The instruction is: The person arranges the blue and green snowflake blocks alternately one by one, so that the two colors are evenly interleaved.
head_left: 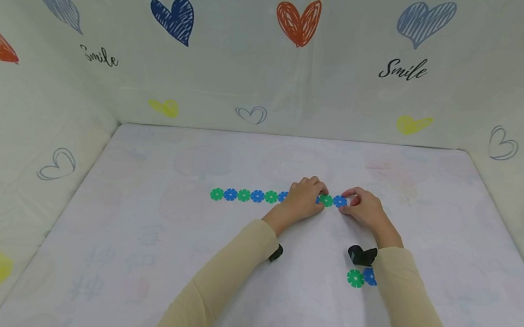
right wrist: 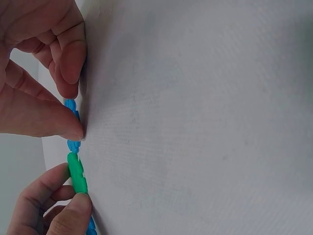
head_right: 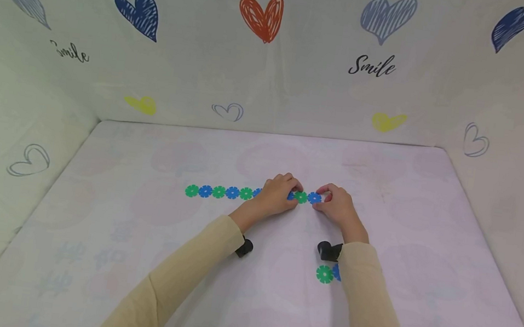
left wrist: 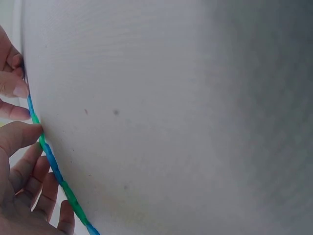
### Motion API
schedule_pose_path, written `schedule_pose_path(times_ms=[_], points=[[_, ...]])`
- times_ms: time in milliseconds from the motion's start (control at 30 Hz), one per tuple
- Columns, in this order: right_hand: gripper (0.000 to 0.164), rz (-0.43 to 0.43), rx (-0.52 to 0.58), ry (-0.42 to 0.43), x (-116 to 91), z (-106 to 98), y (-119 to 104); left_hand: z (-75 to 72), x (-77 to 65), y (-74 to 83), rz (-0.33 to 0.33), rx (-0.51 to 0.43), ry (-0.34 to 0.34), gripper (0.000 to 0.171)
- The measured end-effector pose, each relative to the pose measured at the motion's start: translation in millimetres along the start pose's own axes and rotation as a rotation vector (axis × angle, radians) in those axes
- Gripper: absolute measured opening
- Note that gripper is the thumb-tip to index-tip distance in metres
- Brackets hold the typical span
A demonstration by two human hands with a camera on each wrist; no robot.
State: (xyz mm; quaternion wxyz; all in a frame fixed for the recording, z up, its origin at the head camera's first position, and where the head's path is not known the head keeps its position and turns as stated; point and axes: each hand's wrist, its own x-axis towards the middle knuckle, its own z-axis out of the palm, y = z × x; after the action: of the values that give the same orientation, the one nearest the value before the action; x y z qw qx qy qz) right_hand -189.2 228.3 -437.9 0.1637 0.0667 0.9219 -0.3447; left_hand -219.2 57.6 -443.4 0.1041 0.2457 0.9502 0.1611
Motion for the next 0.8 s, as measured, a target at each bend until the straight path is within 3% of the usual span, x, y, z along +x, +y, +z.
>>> schedule_pose_path(times_ms=[433, 800], points=[[0.044, -0.012, 0.026, 0.012, -1, 0, 3, -0.5, -0.5, 0.3, -0.001, 0.005, -0.005, 0.032], [0.042, -0.077, 0.105, 0.044, -15, -1, 10, 1.4, -0.2, 0.1, 0.003, 0.017, 0.006, 0.031]])
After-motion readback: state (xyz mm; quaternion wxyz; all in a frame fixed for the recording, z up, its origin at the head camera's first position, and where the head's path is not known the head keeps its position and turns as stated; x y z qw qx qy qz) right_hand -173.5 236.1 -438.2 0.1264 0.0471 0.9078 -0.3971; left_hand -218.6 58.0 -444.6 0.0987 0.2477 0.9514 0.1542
